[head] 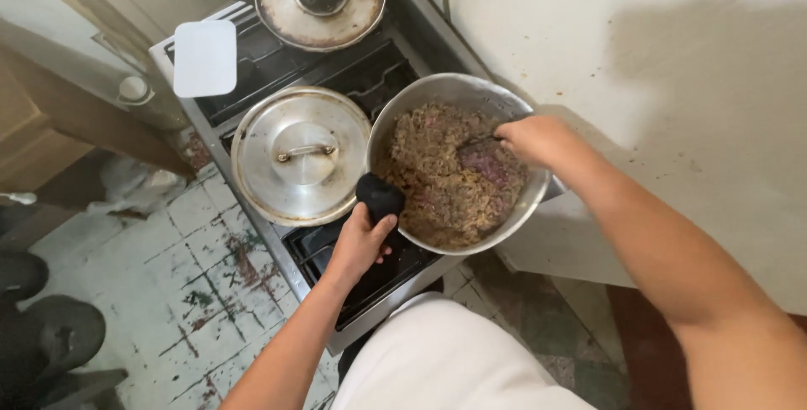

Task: Pouring tomato sauce into a pan and stirring minced meat in a large pot on a stove.

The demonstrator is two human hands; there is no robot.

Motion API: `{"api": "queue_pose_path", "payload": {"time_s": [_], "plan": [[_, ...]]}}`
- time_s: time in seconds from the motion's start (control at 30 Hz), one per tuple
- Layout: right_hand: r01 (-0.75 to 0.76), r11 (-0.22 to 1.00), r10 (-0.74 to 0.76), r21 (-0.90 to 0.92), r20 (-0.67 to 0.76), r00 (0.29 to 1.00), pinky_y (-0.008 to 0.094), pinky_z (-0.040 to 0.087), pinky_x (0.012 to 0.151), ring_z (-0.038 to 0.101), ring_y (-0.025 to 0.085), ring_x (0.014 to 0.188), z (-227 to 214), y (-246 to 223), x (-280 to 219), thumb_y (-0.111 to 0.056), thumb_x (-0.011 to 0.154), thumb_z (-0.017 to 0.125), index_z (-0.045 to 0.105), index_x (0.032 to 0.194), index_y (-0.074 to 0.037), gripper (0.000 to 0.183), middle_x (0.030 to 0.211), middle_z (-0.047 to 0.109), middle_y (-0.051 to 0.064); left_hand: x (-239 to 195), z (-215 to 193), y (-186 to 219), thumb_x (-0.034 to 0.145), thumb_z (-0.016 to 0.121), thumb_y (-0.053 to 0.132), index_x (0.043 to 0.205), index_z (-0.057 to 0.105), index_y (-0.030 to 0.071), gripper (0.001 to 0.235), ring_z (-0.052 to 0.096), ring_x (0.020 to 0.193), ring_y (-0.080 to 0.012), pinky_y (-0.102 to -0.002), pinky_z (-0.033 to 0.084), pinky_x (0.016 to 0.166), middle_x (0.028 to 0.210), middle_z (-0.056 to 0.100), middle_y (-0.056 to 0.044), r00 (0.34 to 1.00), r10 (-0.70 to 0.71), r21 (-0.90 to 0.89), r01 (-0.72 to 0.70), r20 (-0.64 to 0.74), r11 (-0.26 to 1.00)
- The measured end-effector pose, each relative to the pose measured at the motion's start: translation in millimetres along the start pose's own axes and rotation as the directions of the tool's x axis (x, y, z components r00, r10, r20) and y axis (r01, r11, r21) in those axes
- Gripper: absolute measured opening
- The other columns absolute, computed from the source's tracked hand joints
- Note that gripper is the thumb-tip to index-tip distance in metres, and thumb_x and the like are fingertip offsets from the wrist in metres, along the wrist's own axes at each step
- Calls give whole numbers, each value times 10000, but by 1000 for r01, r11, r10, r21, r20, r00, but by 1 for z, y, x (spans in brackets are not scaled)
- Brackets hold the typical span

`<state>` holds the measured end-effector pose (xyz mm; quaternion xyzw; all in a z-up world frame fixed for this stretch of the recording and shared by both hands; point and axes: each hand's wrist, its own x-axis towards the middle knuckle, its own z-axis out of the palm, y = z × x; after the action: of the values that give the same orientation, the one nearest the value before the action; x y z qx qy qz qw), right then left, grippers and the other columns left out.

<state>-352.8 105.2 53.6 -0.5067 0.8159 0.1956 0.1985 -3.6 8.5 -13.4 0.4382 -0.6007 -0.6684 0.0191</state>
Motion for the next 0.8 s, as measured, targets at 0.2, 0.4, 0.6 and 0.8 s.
{"api": "queue_pose_path", "payload": {"time_s": [0.2,0.4,0.6,0.8], "plan": [[-69,997,73,-47,83,994,492,590,912,748,359,1057,-25,-20,-62,-314,1005,532,748,1202,-201,314,1066,788,169,5,-1,-4,1004,679,311,1023,531,2,343,708,575,-224,-291,610,494,705,699,-202,1000,10,2,-10,4,1000],[9,991,-19,-133,-69,997,498,616,814,772,352,935,20,6,-22,-215,964,614,797,1066,-126,227,925,796,161,6,1,-3,1001,684,295,1033,530,-18,350,711,585,-236,-300,608,502,714,678,-213,1000,19,-2,-19,4,1000],[33,995,-32,-97,10,999,486,614,869,762,327,1029,-21,-39,-82,-208,994,588,755,1239,-159,301,1084,794,146,8,4,-7,999,679,292,1022,534,3,324,676,530,-215,-296,580,470,671,681,-185,999,33,-12,-34,-10,999],[-15,999,19,-52,63,998,474,614,894,755,309,1071,-24,-36,-92,-248,1045,505,696,1341,-186,358,1165,784,119,-3,-4,-1,989,686,272,1040,555,22,287,708,562,-217,-282,583,455,726,712,-191,997,77,-2,-77,-26,997]]}}
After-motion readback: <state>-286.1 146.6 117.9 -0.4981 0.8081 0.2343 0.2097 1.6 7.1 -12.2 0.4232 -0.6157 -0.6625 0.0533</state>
